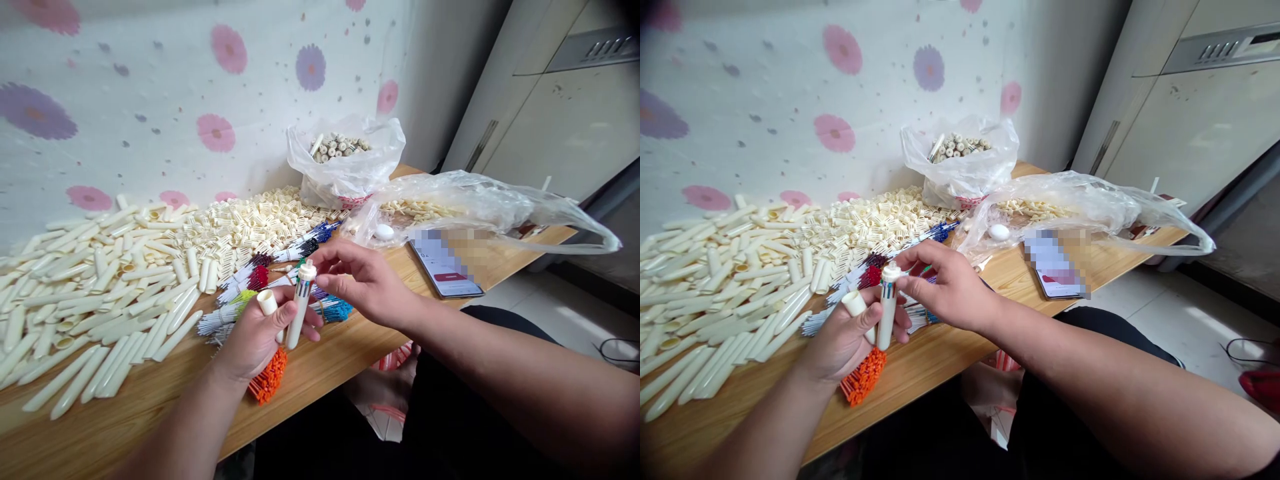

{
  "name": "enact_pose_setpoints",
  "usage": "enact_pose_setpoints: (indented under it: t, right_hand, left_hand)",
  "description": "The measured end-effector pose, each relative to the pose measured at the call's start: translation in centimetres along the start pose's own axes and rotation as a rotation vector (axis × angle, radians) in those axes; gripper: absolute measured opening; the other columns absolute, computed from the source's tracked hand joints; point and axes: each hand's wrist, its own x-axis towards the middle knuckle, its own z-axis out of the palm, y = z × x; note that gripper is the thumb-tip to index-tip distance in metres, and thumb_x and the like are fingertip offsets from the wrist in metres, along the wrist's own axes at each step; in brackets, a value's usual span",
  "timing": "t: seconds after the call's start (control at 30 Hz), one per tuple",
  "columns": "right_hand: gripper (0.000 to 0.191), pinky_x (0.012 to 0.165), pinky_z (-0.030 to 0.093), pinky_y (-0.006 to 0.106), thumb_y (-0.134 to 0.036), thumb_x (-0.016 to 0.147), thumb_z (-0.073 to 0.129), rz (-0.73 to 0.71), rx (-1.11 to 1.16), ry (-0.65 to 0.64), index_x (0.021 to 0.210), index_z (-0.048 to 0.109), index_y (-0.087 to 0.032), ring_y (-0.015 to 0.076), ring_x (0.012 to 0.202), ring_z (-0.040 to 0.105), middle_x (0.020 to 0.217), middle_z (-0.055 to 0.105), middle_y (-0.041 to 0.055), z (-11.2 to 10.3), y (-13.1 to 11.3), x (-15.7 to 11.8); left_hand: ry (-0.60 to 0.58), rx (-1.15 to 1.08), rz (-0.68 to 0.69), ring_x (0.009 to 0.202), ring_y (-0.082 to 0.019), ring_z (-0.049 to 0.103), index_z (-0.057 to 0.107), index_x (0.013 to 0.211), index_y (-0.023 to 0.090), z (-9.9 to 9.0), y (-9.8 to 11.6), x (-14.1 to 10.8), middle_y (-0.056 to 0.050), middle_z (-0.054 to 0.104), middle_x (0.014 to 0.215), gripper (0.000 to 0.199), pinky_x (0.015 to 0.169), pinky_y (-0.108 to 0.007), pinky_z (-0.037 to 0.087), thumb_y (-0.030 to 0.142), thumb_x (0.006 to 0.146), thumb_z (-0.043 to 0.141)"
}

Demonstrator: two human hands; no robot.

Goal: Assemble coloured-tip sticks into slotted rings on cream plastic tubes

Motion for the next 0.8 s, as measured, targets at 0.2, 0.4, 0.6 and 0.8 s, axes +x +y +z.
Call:
enact_pose_setpoints:
  t: [0.2,0.4,0.6,0.8]
  right_hand:
    - [0.017,0.065,0.049,0.026,-0.018,0.077,0.062,0.156,0.178,-0.003,0.091,0.052,-0.018,0.0131,0.078,0.057,0.085,0.057,0.0005,1.3,0.5,-0.1]
    - [0.025,0.078,0.052,0.033,-0.012,0.078,0.060,-0.016,-0.122,0.009,0.102,0.053,-0.017,0.0164,0.089,0.059,0.095,0.060,0.0040,1.5,1.0,-0.4]
    - [0.029,0.090,0.051,0.040,-0.027,0.094,0.052,-0.286,-0.442,-0.013,0.119,0.059,-0.012,0.0220,0.105,0.060,0.113,0.062,0.0153,-0.4,0.8,-0.6]
    - [0.019,0.082,0.053,0.034,-0.019,0.095,0.048,-0.296,-0.447,-0.024,0.106,0.062,-0.013,0.0187,0.094,0.062,0.102,0.064,0.0134,-0.8,0.7,-0.7]
  left_hand:
    - [0.005,-0.010,0.003,0.059,-0.016,0.068,0.065,0.086,0.016,0.2,-0.5,0.3,-0.003,0.072,0.069,0.027,0.059,-0.027,0.056,0.040,0.078,0.074]
    - [0.061,-0.013,0.008,0.061,-0.017,0.069,0.064,0.087,0.016,0.0,-0.8,0.4,-0.003,0.072,0.069,0.026,0.058,-0.027,0.056,0.037,0.076,0.075]
    - [0.106,-0.024,-0.070,0.054,-0.017,0.067,0.064,0.086,0.015,0.3,0.1,0.1,-0.004,0.072,0.066,0.033,0.053,-0.025,0.054,0.041,0.072,0.078]
    - [0.133,0.079,-0.119,0.048,-0.013,0.061,0.064,0.078,0.015,0.6,0.4,0.0,-0.004,0.069,0.062,0.032,0.045,-0.019,0.046,0.044,0.072,0.077]
